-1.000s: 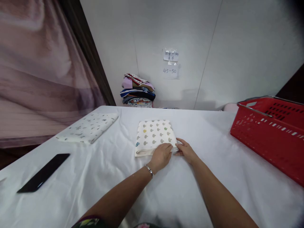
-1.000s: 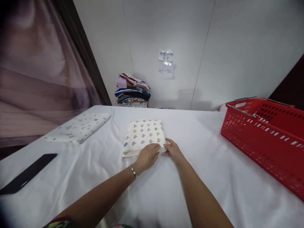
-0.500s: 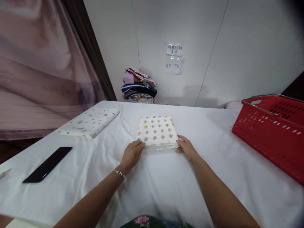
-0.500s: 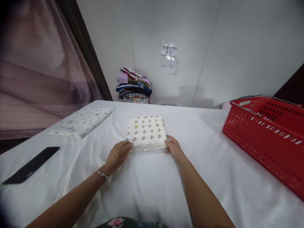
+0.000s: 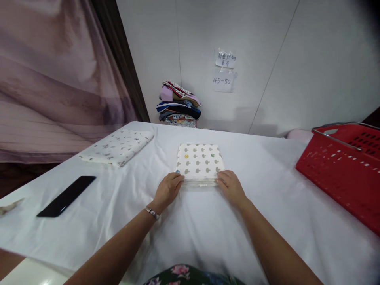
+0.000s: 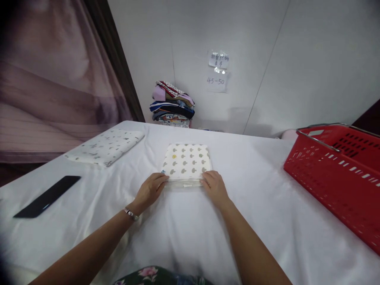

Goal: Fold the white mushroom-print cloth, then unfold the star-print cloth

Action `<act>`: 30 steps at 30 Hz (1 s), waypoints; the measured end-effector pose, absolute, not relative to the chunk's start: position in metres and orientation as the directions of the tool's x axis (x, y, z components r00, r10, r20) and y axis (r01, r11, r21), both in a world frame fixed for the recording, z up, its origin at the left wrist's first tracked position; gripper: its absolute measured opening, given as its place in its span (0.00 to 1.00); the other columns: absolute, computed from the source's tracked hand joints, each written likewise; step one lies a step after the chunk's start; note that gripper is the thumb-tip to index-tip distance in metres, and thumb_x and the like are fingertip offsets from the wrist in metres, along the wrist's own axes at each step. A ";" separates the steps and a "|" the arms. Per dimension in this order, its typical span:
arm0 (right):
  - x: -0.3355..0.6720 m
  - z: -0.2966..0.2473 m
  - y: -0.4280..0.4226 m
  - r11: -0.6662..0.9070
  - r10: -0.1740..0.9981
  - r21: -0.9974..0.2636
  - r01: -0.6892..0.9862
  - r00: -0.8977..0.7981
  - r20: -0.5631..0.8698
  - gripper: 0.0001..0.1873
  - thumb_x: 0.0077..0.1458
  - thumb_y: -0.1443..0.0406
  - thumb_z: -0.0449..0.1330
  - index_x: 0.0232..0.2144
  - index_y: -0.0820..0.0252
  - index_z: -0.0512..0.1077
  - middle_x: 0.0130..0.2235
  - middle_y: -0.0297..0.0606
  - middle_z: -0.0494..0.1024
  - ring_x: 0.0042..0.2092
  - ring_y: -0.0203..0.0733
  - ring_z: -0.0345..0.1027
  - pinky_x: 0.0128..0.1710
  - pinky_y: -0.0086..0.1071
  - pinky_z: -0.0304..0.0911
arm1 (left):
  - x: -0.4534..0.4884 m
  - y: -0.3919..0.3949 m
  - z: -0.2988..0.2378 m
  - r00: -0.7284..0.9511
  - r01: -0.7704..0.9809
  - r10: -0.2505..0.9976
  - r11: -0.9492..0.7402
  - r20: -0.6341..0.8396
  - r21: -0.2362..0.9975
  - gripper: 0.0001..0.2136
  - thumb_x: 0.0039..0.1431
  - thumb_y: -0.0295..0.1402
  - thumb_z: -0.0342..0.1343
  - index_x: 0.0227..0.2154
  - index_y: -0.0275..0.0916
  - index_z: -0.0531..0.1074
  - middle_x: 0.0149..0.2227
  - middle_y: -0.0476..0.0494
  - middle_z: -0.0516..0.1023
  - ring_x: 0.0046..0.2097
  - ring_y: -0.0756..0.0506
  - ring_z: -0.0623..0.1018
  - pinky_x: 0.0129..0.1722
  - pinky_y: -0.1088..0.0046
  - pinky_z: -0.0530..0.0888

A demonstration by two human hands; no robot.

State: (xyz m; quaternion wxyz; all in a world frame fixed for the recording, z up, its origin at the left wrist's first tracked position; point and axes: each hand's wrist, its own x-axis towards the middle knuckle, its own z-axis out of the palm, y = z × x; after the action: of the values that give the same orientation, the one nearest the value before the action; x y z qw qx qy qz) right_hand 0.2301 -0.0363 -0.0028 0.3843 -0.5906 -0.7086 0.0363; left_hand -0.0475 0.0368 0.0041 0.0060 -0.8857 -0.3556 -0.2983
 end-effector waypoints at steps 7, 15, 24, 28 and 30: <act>0.237 -0.008 -0.033 0.326 0.882 -0.503 0.801 -0.065 0.467 0.14 0.59 0.66 0.50 0.41 0.56 0.74 0.44 0.41 0.74 0.47 0.45 0.62 0.49 0.44 0.60 | -0.050 0.039 0.004 0.596 0.632 0.622 -0.754 0.507 0.182 0.11 0.61 0.27 0.45 0.42 0.40 0.70 0.40 0.41 0.73 0.43 0.44 0.71 0.43 0.65 0.72; 0.240 -0.006 -0.034 0.325 0.896 -0.553 0.767 -0.062 0.440 0.16 0.59 0.68 0.48 0.44 0.54 0.73 0.46 0.40 0.73 0.49 0.45 0.61 0.50 0.44 0.60 | -0.047 0.036 0.007 0.576 0.661 0.641 -0.730 0.507 0.172 0.16 0.53 0.20 0.46 0.42 0.41 0.70 0.39 0.42 0.73 0.43 0.44 0.71 0.42 0.65 0.72; 0.238 -0.007 -0.036 0.325 0.875 -0.429 0.843 -0.096 0.474 0.22 0.54 0.75 0.46 0.47 0.55 0.70 0.51 0.40 0.69 0.52 0.45 0.58 0.51 0.44 0.60 | -0.049 0.036 0.005 0.512 0.695 0.674 -0.689 0.532 0.204 0.10 0.56 0.27 0.49 0.39 0.40 0.71 0.38 0.42 0.73 0.41 0.44 0.72 0.41 0.65 0.72; 0.237 -0.008 -0.036 0.249 0.875 -0.404 0.880 -0.026 0.483 0.20 0.54 0.74 0.47 0.44 0.55 0.71 0.46 0.40 0.71 0.50 0.45 0.60 0.47 0.39 0.63 | -0.053 0.035 0.003 0.505 0.712 0.695 -0.671 0.512 0.208 0.11 0.56 0.27 0.47 0.40 0.41 0.70 0.39 0.43 0.73 0.40 0.45 0.74 0.39 0.68 0.72; 0.238 -0.010 -0.036 0.219 0.874 -0.394 0.893 -0.001 0.486 0.18 0.55 0.72 0.48 0.43 0.55 0.72 0.44 0.40 0.71 0.47 0.45 0.61 0.44 0.38 0.64 | -0.053 0.034 0.002 0.504 0.719 0.701 -0.664 0.505 0.205 0.12 0.56 0.26 0.47 0.41 0.41 0.70 0.40 0.43 0.73 0.40 0.46 0.74 0.38 0.69 0.72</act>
State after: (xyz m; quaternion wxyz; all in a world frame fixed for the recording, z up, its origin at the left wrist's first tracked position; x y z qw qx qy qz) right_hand 0.2384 -0.0362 -0.0099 0.3310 -0.6246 -0.7072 -0.0140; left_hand -0.0531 0.0344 0.0023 0.0158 -0.8671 -0.4093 -0.2835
